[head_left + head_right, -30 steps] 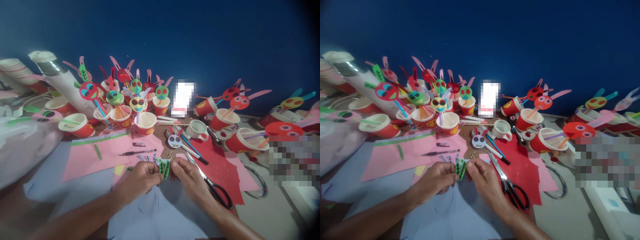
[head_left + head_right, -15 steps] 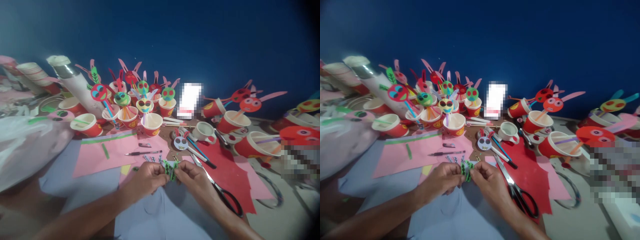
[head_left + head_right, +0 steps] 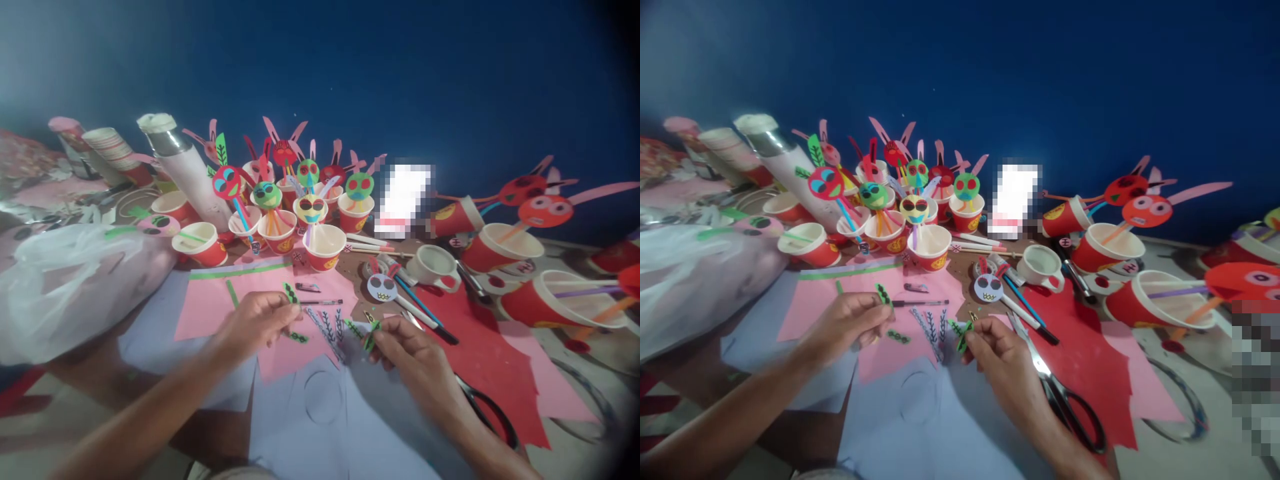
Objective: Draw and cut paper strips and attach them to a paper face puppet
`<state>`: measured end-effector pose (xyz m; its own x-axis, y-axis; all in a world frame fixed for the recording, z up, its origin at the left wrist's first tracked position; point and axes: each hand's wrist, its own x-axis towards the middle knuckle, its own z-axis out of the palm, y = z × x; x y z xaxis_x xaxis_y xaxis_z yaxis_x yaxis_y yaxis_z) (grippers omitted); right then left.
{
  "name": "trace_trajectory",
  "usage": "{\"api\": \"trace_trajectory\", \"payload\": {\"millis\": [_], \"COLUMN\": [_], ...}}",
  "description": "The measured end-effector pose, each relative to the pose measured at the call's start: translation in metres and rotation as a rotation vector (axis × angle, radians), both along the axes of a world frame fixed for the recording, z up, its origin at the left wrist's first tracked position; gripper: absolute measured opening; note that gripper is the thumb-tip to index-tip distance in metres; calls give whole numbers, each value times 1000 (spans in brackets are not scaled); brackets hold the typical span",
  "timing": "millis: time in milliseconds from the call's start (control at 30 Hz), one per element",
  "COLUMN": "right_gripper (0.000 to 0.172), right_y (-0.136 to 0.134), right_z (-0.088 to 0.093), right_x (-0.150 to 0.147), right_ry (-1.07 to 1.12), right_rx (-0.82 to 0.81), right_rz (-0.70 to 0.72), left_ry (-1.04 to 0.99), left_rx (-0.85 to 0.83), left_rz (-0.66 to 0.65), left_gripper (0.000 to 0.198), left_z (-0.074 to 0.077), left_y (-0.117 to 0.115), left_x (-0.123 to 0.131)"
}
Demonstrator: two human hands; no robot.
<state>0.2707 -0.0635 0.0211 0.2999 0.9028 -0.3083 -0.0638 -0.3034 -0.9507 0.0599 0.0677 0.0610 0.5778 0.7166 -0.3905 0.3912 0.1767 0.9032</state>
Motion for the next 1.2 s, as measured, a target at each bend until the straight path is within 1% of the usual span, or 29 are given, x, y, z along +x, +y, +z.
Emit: {"api": "trace_trajectory", "payload": {"millis": [67,167,233,333,467,533,600,700,767,900,1100,1133,1200], "right_gripper": [29,28,26,25,23,20,17,14,14,15,12,11,11], "right_y": [-1,-5,-7,-10,-16,-18,-21,-23,-24,-23,-20,-18,-14], "right_z": [0,1,2,-1,-7,-9,-9,-9,-9,-8,-4,-3,1], "right_x": [-3,-10,-15,-21,-27,-32,-37,-45,-49,-55,-58,-56,-47], "right_ry": [34,71,89,92,86,94,91,129,177,204,192,171,48], "right_rx": [14,27,41,55,42,44,36,6,2,2,8,-1,-13], "right_rz": [-9,-4,-2,13,91,121,136,152,146,134,190,211,248], "left_ry": [102,86,117,122,103,114,78,-6,-30,-86,-124,-109,-59], "left_rx": [-7,-35,-23,-33,-160,-160,-167,-240,-277,-285,-282,-263,-218], "left_rz": [-86,-219,-240,-280,-377,-379,-370,-333,-295,-248,-241,-235,-180], "left_gripper": [27,26,26,29,35,35,29,18,17,12,12,11,12], "left_z": [-5,-17,-21,-21,-14,-13,-15,-22,-25,-27,-26,-25,-23], "left_y": [-10,-33,-43,-48,-42,-40,-43,-51,-56,-59,-57,-55,-51], "left_x": [2,13,21,29,28,24,18,11,9,11,6,3,-4]}}
